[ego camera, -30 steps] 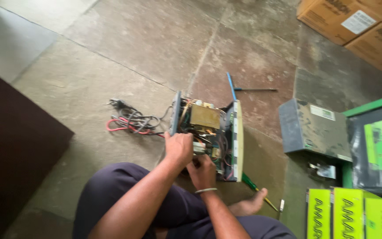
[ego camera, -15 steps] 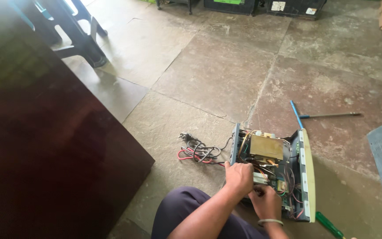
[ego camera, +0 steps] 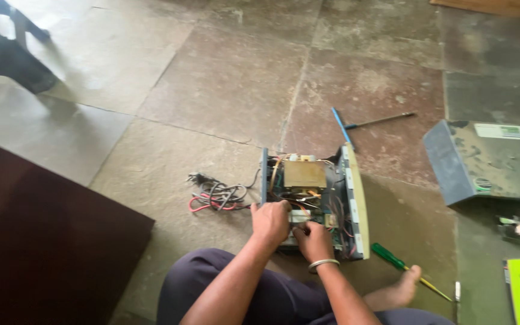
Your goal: The person sits on the floor and works on the internal components of an open electronic device, likely a battery charger. They use their hands to manipulate wires and components inside the casing.
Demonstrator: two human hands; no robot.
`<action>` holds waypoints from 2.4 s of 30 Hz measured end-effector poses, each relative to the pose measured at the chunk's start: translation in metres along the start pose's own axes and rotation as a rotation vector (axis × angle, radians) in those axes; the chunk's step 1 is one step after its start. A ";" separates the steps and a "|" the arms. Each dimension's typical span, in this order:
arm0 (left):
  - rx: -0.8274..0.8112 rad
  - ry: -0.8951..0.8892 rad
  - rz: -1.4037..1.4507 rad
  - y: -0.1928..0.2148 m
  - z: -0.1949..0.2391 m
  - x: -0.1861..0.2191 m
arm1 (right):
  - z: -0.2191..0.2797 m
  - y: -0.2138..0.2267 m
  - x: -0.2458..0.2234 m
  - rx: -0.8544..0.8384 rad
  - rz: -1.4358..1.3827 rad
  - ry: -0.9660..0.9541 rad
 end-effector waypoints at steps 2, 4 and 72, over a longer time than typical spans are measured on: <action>-0.009 0.016 0.005 0.000 0.000 -0.001 | -0.005 0.003 0.005 -0.050 -0.166 -0.025; -0.024 0.018 0.003 0.000 0.000 -0.001 | -0.009 -0.003 0.012 -0.168 -0.412 -0.148; 0.088 -0.020 0.049 -0.008 -0.002 -0.008 | 0.051 0.009 -0.065 0.227 0.036 0.229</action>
Point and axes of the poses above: each hand's wrist, its own z-axis away from the middle knuckle, its own y-axis out of the back of the hand, x = y × z, the point moved 8 cm from there along -z, towards the middle knuckle, and after that the axes turned 5 degrees about -y, right-handed, at the moved point
